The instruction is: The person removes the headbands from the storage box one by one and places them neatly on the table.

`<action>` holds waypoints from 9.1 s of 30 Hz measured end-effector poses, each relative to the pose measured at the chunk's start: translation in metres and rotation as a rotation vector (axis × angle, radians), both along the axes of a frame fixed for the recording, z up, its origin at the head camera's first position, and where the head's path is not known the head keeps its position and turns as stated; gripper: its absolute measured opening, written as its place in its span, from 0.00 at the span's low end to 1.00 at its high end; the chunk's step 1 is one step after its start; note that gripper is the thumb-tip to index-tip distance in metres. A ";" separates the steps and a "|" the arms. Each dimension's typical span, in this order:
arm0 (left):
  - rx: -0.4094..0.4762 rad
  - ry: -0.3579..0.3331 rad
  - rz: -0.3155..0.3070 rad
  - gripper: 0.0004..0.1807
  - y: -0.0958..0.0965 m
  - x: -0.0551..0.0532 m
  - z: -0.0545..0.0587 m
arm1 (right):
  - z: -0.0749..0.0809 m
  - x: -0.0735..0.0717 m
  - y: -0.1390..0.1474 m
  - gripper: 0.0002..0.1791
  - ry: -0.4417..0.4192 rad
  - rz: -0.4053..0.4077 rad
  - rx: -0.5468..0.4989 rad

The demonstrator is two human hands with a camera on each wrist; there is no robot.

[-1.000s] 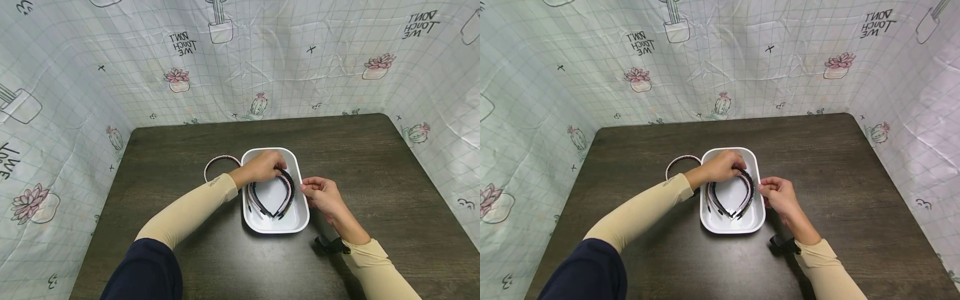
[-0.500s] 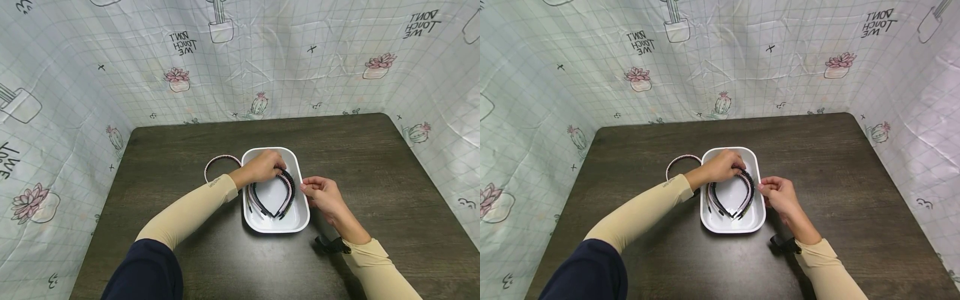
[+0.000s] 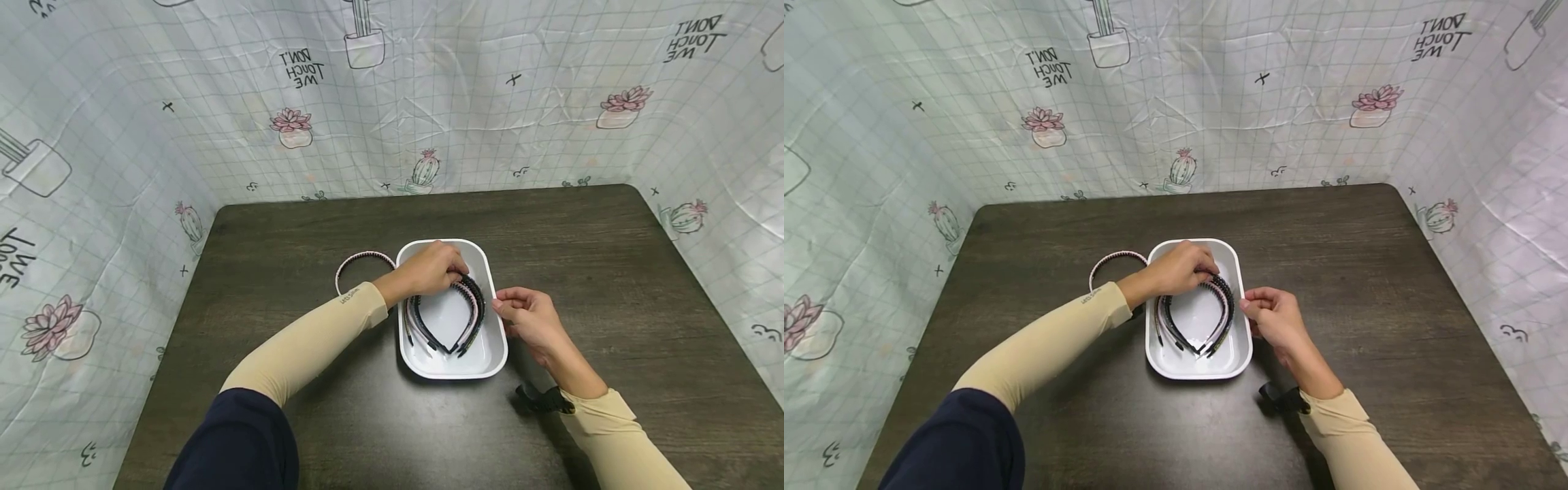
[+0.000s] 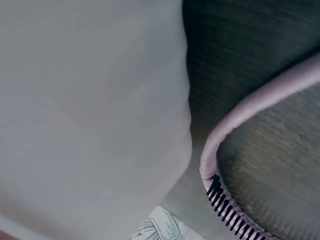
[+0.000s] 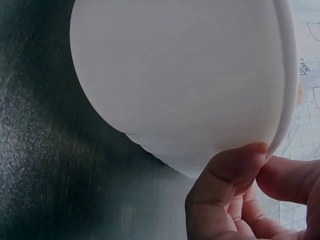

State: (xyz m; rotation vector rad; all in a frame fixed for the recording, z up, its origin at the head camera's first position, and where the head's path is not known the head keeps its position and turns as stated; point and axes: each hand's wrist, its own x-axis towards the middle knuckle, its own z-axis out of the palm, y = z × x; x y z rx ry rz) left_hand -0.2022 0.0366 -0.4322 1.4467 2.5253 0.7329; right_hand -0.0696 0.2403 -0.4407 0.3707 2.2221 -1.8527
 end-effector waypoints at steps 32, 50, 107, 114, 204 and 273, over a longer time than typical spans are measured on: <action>0.004 0.039 -0.035 0.14 -0.008 -0.009 0.007 | -0.002 -0.001 0.001 0.21 -0.007 -0.003 0.037; -0.009 0.048 -0.020 0.14 -0.012 -0.009 0.014 | 0.001 0.000 0.000 0.20 -0.013 -0.006 0.053; 0.103 -0.001 -0.016 0.11 -0.036 -0.017 0.030 | 0.001 -0.002 -0.002 0.20 -0.011 -0.004 0.039; 0.132 -0.008 0.000 0.10 -0.044 -0.020 0.031 | 0.002 -0.002 -0.002 0.21 -0.012 -0.001 0.038; 0.081 -0.103 0.244 0.10 -0.160 -0.042 0.031 | 0.002 -0.001 0.000 0.22 -0.025 0.008 0.022; 0.016 -0.260 0.495 0.10 -0.260 -0.045 -0.011 | 0.003 -0.001 -0.001 0.21 -0.020 -0.002 0.044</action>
